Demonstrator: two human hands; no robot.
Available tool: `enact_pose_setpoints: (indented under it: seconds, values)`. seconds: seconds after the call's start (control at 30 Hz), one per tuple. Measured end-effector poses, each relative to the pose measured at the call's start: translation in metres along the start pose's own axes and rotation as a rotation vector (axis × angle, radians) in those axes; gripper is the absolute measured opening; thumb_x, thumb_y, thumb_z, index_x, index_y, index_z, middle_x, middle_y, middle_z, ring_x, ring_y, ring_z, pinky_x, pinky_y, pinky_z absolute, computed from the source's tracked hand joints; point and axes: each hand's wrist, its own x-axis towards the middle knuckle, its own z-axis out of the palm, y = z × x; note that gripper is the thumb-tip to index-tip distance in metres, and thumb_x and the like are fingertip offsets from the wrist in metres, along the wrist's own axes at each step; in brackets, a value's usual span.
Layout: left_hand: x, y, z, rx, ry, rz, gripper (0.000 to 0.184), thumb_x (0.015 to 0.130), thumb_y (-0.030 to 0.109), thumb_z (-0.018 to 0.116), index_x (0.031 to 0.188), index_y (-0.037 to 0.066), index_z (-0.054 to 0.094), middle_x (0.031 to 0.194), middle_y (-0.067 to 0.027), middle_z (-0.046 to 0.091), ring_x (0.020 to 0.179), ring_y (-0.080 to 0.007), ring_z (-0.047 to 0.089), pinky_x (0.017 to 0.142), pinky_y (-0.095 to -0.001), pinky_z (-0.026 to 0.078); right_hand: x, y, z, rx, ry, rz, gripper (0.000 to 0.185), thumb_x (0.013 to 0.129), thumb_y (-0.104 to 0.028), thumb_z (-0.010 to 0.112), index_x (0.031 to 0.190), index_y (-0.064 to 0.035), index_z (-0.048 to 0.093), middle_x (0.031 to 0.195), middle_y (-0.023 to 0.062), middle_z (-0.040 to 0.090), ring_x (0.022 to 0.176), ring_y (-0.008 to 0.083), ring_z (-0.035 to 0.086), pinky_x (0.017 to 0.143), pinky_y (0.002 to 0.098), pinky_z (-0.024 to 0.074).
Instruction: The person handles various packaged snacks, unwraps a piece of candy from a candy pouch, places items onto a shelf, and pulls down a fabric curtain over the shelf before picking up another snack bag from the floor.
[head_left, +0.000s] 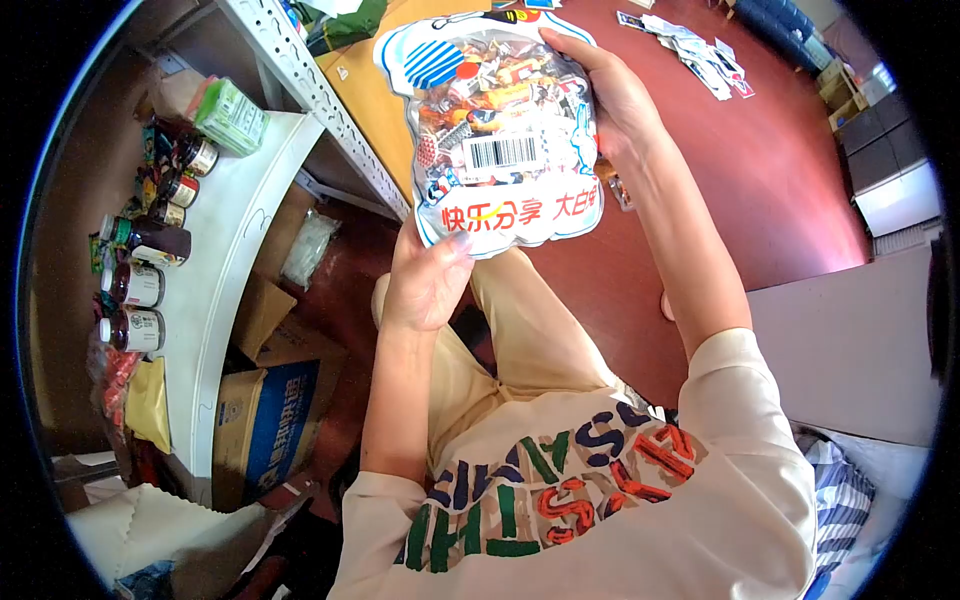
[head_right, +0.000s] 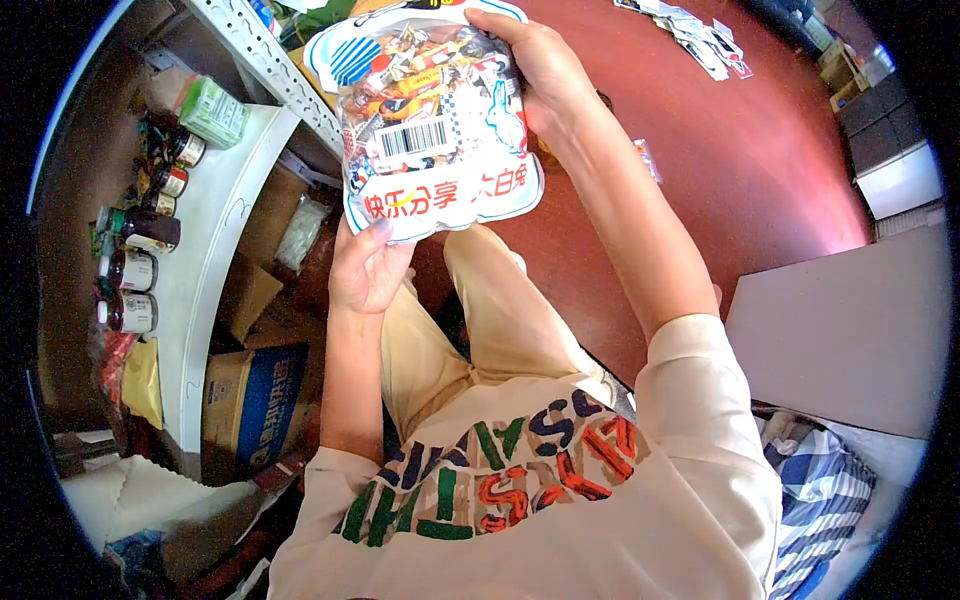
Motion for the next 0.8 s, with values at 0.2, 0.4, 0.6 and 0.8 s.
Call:
enact_pose_setpoints:
  seconds: [0.2, 0.4, 0.6, 0.8]
  values:
    - [0.001, 0.002, -0.002, 0.002, -0.033, 0.017, 0.067, 0.079, 0.004, 0.057, 0.139, -0.001, 0.026, 0.138, -0.0176, 0.040, 0.129, -0.0305, 0.039, 0.108, -0.0485, 0.028, 0.002, 0.002, 0.000, 0.017, -0.033, -0.020, 0.037, 0.083, -0.020, 0.066, 0.106, 0.0080, 0.055, 0.095, 0.0190, 0.066, 0.078, 0.0215, 0.069, 0.069, 0.0327, 0.0588]
    - [0.000, 0.006, 0.000, -0.082, -0.016, 0.033, 0.056, 0.080, -0.003, 0.058, 0.132, -0.003, 0.037, 0.127, -0.0138, 0.051, 0.119, -0.0250, 0.050, 0.103, -0.0430, 0.036, 0.007, 0.002, -0.003, 0.077, -0.079, -0.020, 0.033, 0.085, -0.017, 0.064, 0.106, 0.0071, 0.055, 0.097, 0.0200, 0.066, 0.079, 0.0223, 0.068, 0.070, 0.0345, 0.0587]
    - [0.000, 0.009, 0.002, -0.078, -0.060, 0.026, 0.058, 0.082, -0.001, 0.058, 0.134, -0.003, 0.034, 0.130, -0.0136, 0.048, 0.122, -0.0240, 0.047, 0.104, -0.0420, 0.034, 0.002, -0.001, 0.002, 0.141, -0.113, -0.023, 0.032, 0.086, -0.016, 0.061, 0.109, 0.0052, 0.054, 0.101, 0.0203, 0.065, 0.083, 0.0236, 0.068, 0.072, 0.0367, 0.0582]
    - [0.002, 0.013, 0.007, -0.084, -0.103, 0.034, 0.061, 0.086, 0.009, 0.059, 0.138, -0.003, 0.030, 0.135, -0.0133, 0.044, 0.127, -0.0242, 0.041, 0.108, -0.0427, 0.029, 0.011, 0.001, -0.009, 0.237, -0.119, 0.136, 0.030, 0.089, -0.018, 0.056, 0.110, 0.0035, 0.055, 0.106, 0.0222, 0.063, 0.086, 0.0263, 0.067, 0.075, 0.0404, 0.0577]
